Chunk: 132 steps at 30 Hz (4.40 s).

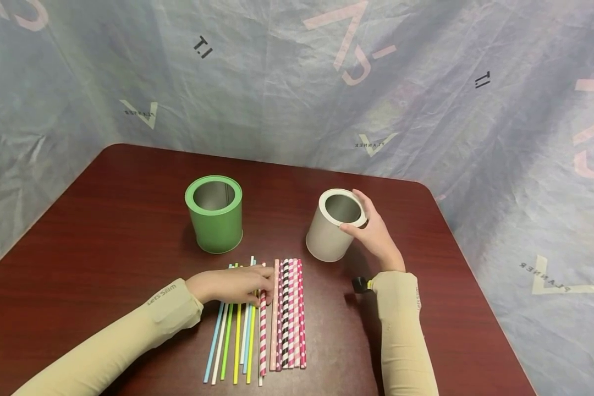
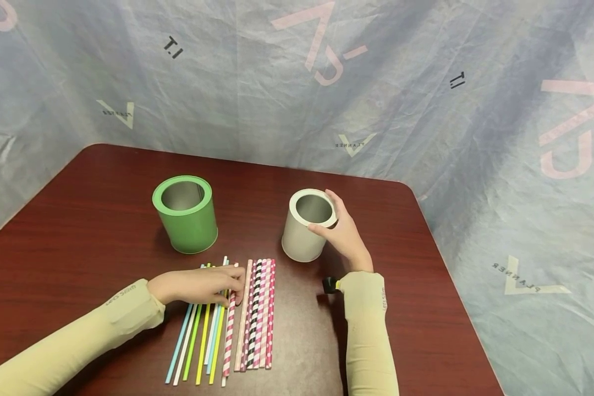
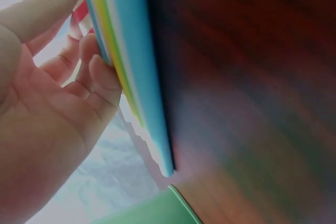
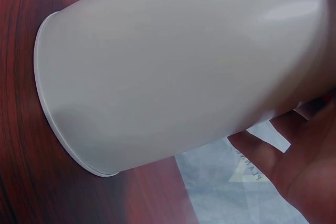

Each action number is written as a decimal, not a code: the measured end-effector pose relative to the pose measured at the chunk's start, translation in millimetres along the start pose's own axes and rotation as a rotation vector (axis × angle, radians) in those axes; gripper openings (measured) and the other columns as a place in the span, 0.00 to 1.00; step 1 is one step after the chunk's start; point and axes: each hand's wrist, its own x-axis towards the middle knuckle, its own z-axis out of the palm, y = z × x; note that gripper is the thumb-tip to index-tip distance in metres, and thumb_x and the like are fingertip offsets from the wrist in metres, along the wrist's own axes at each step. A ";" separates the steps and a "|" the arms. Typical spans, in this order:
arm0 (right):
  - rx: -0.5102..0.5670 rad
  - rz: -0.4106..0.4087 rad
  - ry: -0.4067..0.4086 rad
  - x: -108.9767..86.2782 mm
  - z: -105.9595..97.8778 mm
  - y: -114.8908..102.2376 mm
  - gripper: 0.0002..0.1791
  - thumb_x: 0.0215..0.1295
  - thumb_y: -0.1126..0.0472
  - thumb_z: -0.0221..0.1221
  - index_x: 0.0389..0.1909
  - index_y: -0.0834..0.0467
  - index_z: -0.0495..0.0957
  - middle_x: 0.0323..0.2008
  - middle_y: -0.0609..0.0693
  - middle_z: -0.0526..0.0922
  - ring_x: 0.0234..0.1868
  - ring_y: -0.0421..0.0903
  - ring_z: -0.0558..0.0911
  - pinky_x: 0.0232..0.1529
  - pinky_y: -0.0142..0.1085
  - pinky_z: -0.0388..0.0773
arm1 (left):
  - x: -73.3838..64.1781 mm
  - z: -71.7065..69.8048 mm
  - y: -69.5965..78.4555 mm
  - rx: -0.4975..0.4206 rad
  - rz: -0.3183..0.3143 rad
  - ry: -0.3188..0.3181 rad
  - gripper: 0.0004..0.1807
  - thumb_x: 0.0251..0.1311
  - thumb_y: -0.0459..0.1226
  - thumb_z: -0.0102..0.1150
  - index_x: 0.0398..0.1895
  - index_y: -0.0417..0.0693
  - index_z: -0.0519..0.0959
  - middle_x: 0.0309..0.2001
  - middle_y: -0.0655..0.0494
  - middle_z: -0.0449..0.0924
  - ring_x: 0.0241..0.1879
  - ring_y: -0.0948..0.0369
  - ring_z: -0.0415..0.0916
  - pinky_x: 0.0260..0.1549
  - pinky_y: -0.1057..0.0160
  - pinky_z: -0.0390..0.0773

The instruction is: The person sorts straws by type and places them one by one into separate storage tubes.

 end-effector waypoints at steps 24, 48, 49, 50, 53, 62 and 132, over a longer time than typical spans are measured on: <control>-0.008 0.002 -0.002 -0.5 -2.2 2.5 0.48 0.57 0.60 0.66 0.75 0.46 0.51 0.72 0.51 0.60 0.68 0.50 0.63 0.68 0.51 0.56 | 1.6 -17.6 5.4 -0.098 0.167 0.205 0.04 0.56 0.42 0.65 0.33 0.61 0.80 0.36 0.70 0.74 0.39 0.63 0.65 0.40 0.70 0.70; -0.014 0.003 -0.005 -1.2 0.3 2.6 0.47 0.58 0.60 0.65 0.75 0.47 0.50 0.73 0.51 0.60 0.68 0.50 0.63 0.68 0.51 0.56 | 0.8 -43.9 21.4 -0.169 0.101 0.368 0.04 0.58 0.35 0.65 0.36 0.50 0.80 0.32 0.61 0.76 0.30 0.71 0.68 0.32 0.64 0.77; -0.015 0.005 -0.005 -1.4 0.3 2.4 0.47 0.58 0.60 0.65 0.75 0.46 0.50 0.73 0.51 0.60 0.68 0.50 0.63 0.68 0.51 0.56 | 0.9 -45.6 21.7 -0.174 0.105 0.382 0.04 0.58 0.35 0.64 0.36 0.50 0.80 0.31 0.60 0.75 0.30 0.71 0.68 0.31 0.65 0.76; -0.014 0.006 -0.007 -1.3 0.3 2.3 0.47 0.58 0.60 0.65 0.75 0.46 0.50 0.73 0.51 0.60 0.68 0.51 0.63 0.68 0.51 0.57 | 1.0 -47.4 22.3 -0.184 0.100 0.393 0.04 0.59 0.35 0.64 0.35 0.50 0.80 0.30 0.61 0.74 0.29 0.70 0.67 0.30 0.67 0.75; -0.011 0.010 -0.007 -0.9 0.2 1.8 0.47 0.58 0.59 0.65 0.75 0.46 0.50 0.72 0.51 0.60 0.68 0.51 0.63 0.68 0.51 0.57 | 1.4 -53.6 23.4 -0.204 0.092 0.433 0.03 0.59 0.36 0.64 0.35 0.50 0.80 0.28 0.61 0.71 0.27 0.70 0.66 0.29 0.71 0.71; -0.009 0.012 -0.011 -0.3 0.8 -0.1 0.48 0.58 0.59 0.65 0.75 0.45 0.50 0.72 0.51 0.61 0.67 0.51 0.64 0.67 0.51 0.58 | 5.1 -75.1 32.5 -0.332 0.045 0.602 0.07 0.57 0.34 0.66 0.39 0.51 0.83 0.36 0.60 0.81 0.28 0.67 0.69 0.29 0.68 0.74; -0.009 -0.022 0.007 7.0 7.0 -3.4 0.47 0.57 0.64 0.65 0.75 0.53 0.52 0.68 0.57 0.65 0.64 0.50 0.66 0.64 0.41 0.61 | 116.1 -96.7 34.5 -0.585 -0.012 0.799 0.13 0.65 0.30 0.56 0.51 0.35 0.79 0.49 0.42 0.83 0.48 0.52 0.83 0.48 0.66 0.81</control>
